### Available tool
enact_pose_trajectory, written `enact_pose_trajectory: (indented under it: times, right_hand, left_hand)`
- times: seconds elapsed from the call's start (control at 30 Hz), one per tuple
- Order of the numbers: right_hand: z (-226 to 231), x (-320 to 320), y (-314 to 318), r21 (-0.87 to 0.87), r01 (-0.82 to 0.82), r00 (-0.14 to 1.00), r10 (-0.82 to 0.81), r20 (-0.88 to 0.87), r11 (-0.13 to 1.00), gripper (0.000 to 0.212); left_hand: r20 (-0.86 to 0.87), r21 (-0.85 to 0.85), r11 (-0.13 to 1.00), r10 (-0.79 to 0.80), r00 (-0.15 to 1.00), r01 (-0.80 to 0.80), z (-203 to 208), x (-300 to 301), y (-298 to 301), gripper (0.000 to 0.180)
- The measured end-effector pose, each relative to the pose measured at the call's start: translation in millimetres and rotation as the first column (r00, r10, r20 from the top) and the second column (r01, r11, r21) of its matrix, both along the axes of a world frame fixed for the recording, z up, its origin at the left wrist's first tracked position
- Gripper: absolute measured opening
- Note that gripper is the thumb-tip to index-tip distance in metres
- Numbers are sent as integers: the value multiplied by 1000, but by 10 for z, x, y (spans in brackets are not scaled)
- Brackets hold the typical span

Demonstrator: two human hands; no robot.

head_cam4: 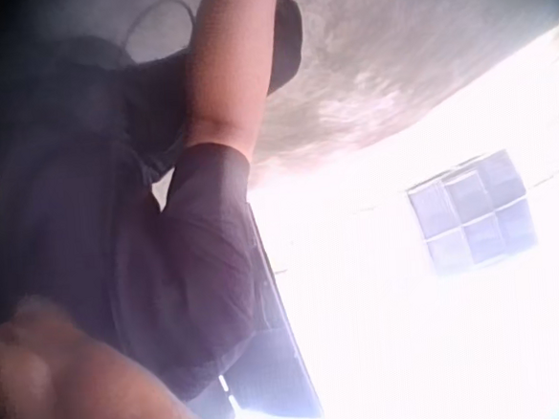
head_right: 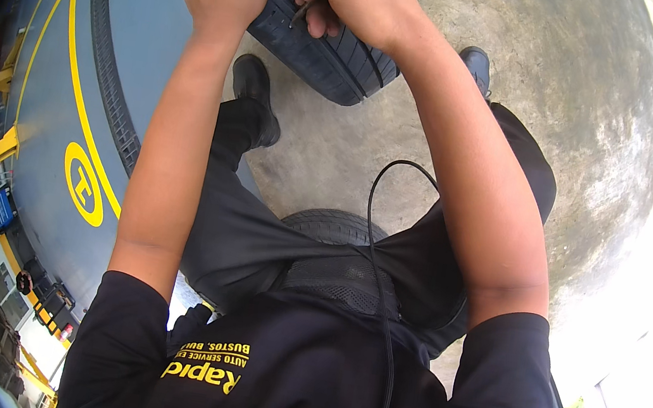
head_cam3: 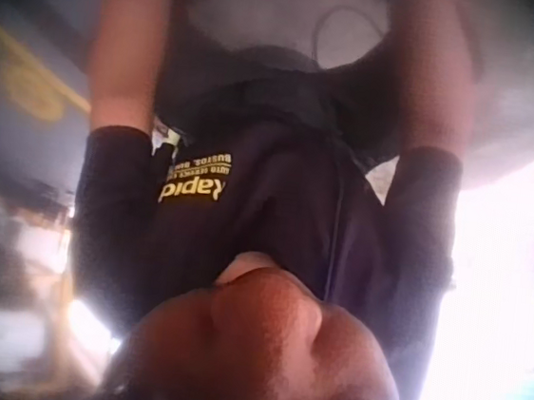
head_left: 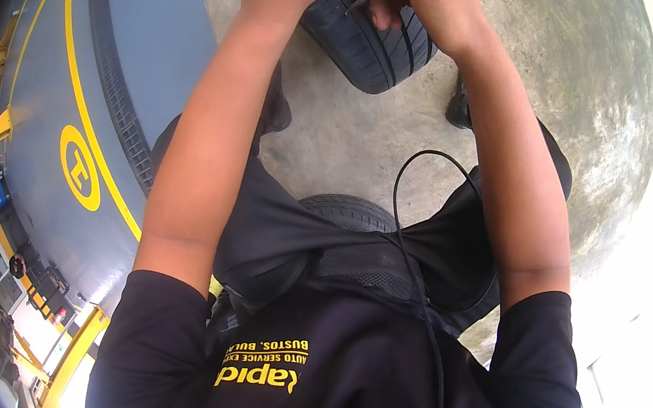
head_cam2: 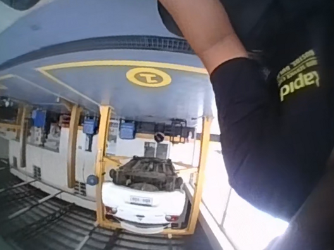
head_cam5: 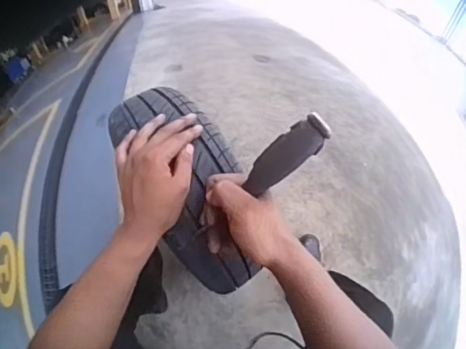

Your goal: The person uses a handheld rotary tool to grind or clean the tread surface of a car tire. They rotate the tire to access different areas and continue the process across multiple tires in a workshop setting.

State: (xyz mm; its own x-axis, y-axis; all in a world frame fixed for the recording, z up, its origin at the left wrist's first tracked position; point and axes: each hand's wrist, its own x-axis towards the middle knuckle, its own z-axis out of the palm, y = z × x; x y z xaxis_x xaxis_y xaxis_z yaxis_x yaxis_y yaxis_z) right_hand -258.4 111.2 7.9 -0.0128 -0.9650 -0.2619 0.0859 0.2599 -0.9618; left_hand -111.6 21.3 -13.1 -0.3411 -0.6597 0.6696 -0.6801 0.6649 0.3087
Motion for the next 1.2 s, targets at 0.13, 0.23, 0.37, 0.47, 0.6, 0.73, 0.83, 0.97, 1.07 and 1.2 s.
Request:
enact_pose_trajectory:
  times: [0.13,0.23,0.37,0.47,0.6,0.73,0.83,0.97,1.07,1.2]
  right_hand:
    - [-75,-36,61,-177,187,975,-160,157,966,26]
    - [-44,72,56,-375,111,989,-139,-49,920,25]
    - [1,197,18,-398,100,959,-194,-205,912,26]
    - [-77,198,-4,-538,56,886,-290,-361,841,24]
    - [-63,347,30,-642,-1,741,-430,-515,767,13]
    - [-70,494,144,-658,-27,734,-432,-524,753,12]
    - [-146,449,98,-729,-67,640,-531,-555,682,19]
    - [-72,153,-71,-138,381,922,-365,131,914,29]
    - [-116,-27,-125,-178,184,983,-180,39,967,30]
    - [-65,23,-94,-74,158,987,-154,54,985,31]
  left_hand:
    - [5,26,999,42,999,-42,-14,-21,-139,27]
    - [10,32,997,69,998,-69,-24,31,-234,27]
    - [3,25,996,88,996,-88,-45,77,-283,27]
    - [-10,26,996,83,997,-83,-29,55,-284,27]
    - [-7,-5,996,91,996,-91,-57,51,-286,27]
    - [-27,-24,997,67,997,-68,-58,-15,-261,27]
    - [-53,-32,996,76,996,-77,-57,-70,-223,26]
    - [-57,-34,995,96,994,-99,-62,-78,-131,25]
    - [-50,-33,997,66,997,-68,-25,-88,-89,24]
    - [-35,-28,999,39,999,-40,-18,-83,-1,24]
